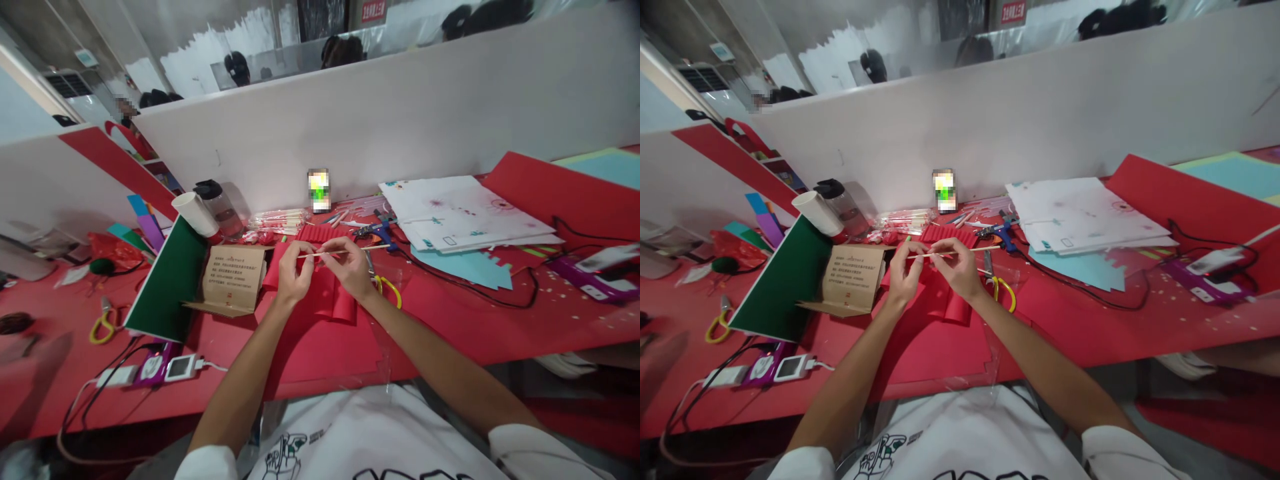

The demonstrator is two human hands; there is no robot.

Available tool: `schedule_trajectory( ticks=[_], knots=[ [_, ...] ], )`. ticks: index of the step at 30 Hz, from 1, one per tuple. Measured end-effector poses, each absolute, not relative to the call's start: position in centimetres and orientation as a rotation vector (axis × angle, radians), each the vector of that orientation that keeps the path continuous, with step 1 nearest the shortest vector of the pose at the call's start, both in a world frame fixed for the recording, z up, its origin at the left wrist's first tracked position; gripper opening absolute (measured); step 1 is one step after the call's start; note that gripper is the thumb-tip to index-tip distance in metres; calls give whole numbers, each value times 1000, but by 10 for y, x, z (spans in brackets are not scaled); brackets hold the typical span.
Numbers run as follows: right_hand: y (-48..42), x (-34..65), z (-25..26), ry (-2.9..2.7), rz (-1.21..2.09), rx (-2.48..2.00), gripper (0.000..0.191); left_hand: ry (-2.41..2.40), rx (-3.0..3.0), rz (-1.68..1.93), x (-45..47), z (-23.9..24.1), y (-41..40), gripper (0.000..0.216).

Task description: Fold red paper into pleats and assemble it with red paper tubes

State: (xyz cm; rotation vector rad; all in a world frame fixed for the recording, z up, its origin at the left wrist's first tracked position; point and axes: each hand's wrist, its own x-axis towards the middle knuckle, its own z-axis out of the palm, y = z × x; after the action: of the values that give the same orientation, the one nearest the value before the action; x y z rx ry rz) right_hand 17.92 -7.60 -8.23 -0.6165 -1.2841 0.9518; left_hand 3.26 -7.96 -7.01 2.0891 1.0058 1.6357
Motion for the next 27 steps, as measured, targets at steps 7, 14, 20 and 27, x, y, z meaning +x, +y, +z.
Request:
schedule_trajectory(
  ticks=[7, 14, 20, 27],
  knots=[
    [-75, 185, -80, -1428, 844, -604, 15, 1031, 2000, 1657, 29, -71, -75, 14],
    [-69, 196, -81, -1479, 830, -608, 16, 1046, 1937, 1720, 26, -72, -71, 13],
    [-66, 196, -81, -1390, 880, -641, 17, 954, 1989, 1686, 26, -74, -73, 15],
    [-70, 195, -79, -1365, 883, -658, 17, 965, 1992, 1663, 28, -73, -76, 18]
  ],
)
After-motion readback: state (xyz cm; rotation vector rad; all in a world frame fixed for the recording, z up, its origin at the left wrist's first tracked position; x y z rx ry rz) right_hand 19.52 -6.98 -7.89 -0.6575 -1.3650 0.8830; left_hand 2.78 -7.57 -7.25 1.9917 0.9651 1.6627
